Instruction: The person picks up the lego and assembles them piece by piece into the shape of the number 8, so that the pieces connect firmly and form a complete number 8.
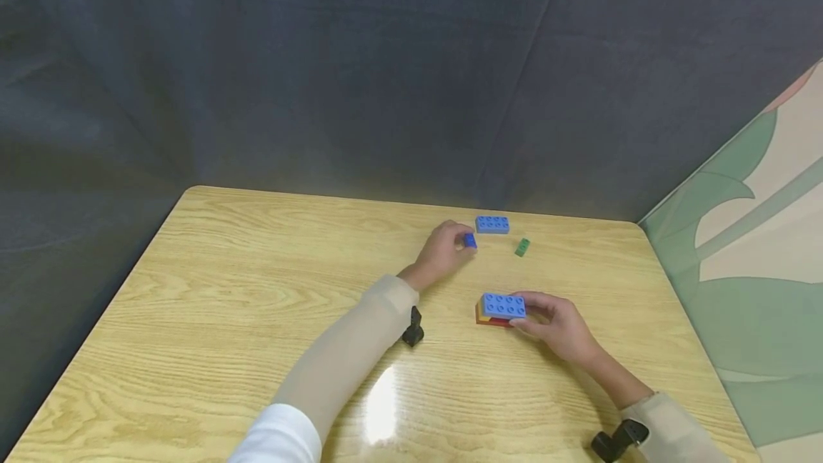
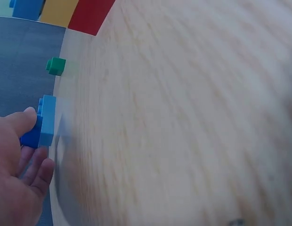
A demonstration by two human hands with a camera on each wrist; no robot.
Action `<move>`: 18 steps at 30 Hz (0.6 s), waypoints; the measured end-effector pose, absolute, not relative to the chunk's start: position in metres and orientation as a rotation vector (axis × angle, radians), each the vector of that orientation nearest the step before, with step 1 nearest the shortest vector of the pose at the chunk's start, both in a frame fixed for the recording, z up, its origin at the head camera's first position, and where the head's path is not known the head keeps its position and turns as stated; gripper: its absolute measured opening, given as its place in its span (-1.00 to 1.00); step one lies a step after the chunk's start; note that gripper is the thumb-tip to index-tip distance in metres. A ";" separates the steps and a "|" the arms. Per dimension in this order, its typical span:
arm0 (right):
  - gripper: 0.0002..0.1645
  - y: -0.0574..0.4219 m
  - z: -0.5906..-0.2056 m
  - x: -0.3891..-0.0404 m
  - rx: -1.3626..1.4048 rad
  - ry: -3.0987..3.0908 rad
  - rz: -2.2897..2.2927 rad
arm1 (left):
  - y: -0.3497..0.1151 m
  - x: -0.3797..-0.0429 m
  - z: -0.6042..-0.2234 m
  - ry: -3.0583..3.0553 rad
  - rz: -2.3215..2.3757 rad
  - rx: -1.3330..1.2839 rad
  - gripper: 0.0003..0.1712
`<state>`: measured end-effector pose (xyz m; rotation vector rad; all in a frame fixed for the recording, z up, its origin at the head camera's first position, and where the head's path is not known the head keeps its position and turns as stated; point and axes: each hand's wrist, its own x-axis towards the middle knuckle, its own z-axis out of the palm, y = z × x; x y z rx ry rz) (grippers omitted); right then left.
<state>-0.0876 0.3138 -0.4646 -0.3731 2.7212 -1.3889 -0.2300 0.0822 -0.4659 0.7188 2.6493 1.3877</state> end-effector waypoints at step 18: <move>-0.51 0.313 -0.466 -0.089 -0.365 2.713 -1.392 | 0.081 -0.218 -0.451 2.587 1.421 0.847 -0.54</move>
